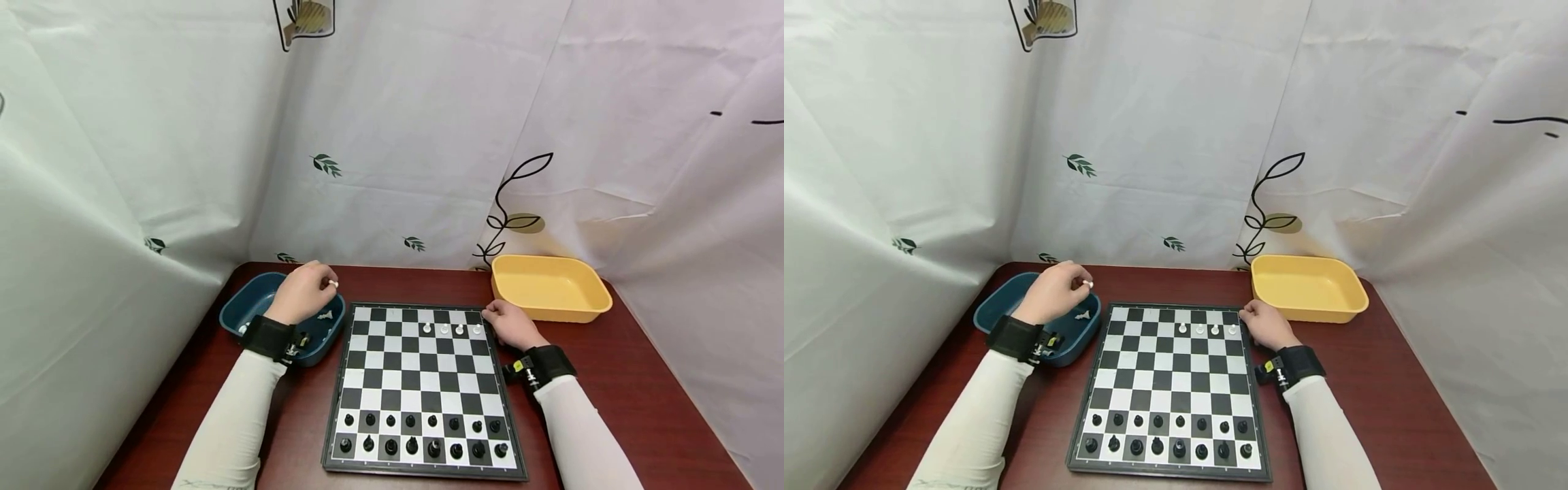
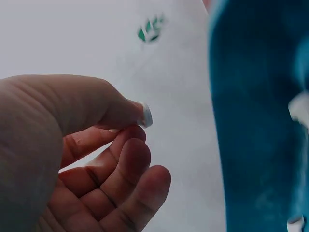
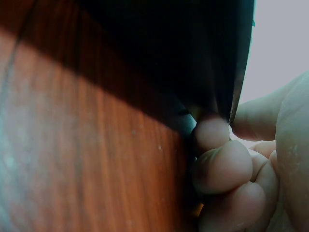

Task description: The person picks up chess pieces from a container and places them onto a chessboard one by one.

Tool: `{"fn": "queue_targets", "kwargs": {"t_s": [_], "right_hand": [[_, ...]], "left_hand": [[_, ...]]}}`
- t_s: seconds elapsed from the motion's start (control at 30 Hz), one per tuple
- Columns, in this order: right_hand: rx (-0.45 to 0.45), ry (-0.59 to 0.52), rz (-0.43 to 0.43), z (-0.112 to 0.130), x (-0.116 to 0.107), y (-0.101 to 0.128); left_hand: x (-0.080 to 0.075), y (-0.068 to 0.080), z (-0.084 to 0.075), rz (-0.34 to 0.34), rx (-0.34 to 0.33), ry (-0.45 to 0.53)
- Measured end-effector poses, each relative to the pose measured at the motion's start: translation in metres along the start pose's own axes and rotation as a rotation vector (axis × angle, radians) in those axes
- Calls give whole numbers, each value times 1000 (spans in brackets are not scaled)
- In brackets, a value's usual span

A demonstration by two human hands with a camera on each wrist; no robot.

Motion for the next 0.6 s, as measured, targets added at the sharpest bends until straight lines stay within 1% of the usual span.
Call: {"fn": "queue_targets", "kwargs": {"t_s": [0.17,0.37,0.6], "right_hand": [[0,0,-1,0,0,0],[-3,-8,14,1,1,1],[-4,0,-5,0,1,1]], "left_hand": [[9,-3,-19,17,58,14],[22,-5,-36,51,115,9],[36,-8,-52,96,172,12]]}}
Point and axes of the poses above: each hand's wrist, its own y-axis away from the middle knuckle, its own x-axis out of the palm, z = x × y, the point moved 1 cm from there along -y, towards the middle knuckle
